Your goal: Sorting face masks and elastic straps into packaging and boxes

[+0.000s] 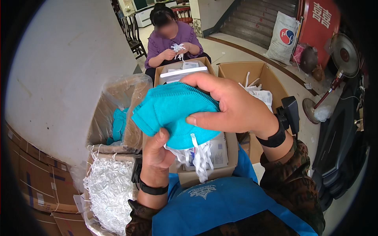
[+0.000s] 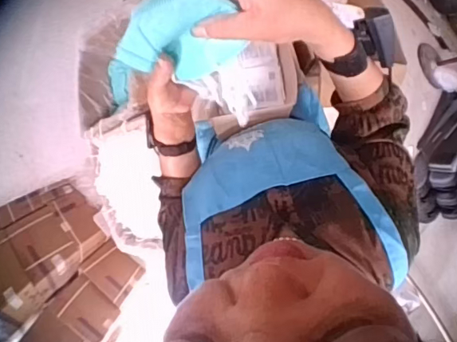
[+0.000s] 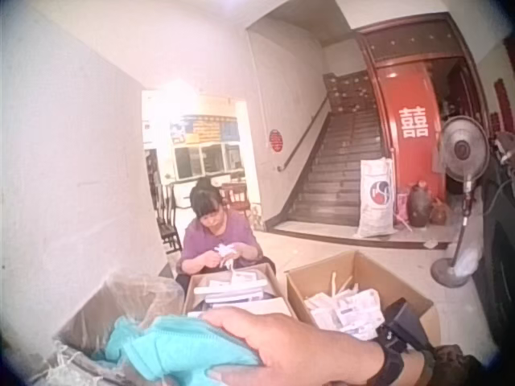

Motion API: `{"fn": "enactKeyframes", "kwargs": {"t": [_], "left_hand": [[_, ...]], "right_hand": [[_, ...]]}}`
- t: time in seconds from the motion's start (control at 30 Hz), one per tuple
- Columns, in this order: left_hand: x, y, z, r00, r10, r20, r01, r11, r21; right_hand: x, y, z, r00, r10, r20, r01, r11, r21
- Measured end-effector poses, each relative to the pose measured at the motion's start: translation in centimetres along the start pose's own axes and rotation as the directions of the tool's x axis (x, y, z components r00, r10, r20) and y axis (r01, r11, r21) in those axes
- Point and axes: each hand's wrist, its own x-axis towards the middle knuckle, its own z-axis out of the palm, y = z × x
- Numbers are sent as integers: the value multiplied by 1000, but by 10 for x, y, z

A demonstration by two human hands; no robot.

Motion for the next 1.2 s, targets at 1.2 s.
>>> {"fn": "enactKeyframes", "kwargs": {"t": [1.2], "left_hand": [[-2,9,-11,986,165,-17,-164,948,-271]], "right_hand": [[-75,95,86,852,363,377,-480,828,290]]}}
